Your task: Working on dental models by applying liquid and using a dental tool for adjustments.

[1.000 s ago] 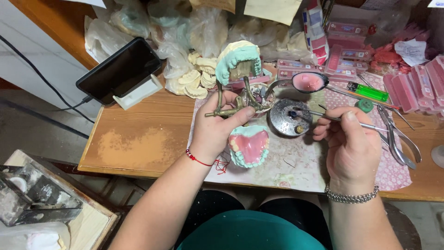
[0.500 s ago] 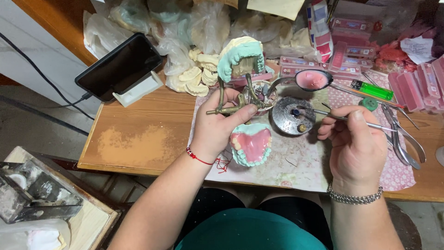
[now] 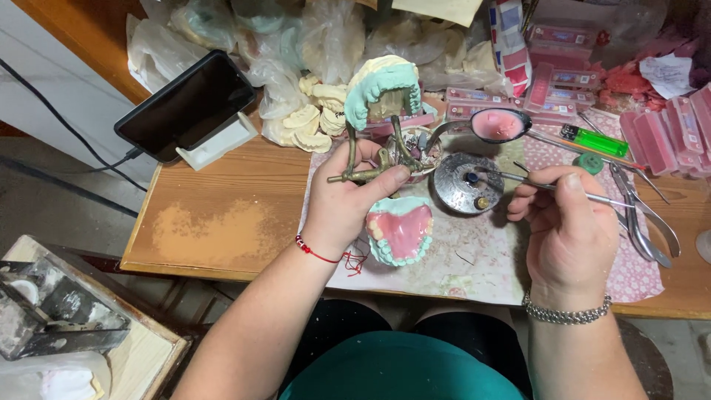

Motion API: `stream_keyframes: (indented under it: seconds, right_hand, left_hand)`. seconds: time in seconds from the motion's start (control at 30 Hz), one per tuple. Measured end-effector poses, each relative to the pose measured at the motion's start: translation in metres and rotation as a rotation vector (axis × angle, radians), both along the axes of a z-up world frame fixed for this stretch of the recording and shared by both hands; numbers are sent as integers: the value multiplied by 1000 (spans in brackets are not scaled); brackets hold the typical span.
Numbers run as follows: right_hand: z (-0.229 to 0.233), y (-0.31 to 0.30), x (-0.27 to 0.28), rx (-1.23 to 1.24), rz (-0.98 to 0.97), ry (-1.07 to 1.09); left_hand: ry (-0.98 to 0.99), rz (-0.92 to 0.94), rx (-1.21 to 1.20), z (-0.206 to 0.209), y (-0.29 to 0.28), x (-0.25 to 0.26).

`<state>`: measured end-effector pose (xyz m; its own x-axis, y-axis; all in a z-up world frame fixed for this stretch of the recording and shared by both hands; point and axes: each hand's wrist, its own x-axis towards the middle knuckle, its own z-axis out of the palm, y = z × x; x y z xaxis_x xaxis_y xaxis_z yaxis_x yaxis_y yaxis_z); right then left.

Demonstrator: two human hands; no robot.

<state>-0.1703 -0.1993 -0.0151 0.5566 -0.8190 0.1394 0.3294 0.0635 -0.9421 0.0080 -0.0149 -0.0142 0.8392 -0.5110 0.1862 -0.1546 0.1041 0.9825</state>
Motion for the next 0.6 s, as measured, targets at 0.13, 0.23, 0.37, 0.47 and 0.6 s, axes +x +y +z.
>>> stream_keyframes:
  seconds: [0.13, 0.23, 0.37, 0.47, 0.6]
  right_hand:
    - [0, 0, 0, -3, 2, -1]
    - [-1, 0, 1, -7, 16, -11]
    - [2, 1, 0, 0, 6, 9]
    - [3, 1, 0, 5, -2, 31]
    - [1, 1, 0, -11, 12, 12]
  left_hand:
    - [18, -7, -10, 1, 0, -1]
    - [-20, -3, 12, 0, -1, 0]
    - [-99, 18, 39, 0, 0, 1]
    - [-125, 19, 46, 1, 0, 1]
    - [-101, 17, 47, 1, 0, 1]
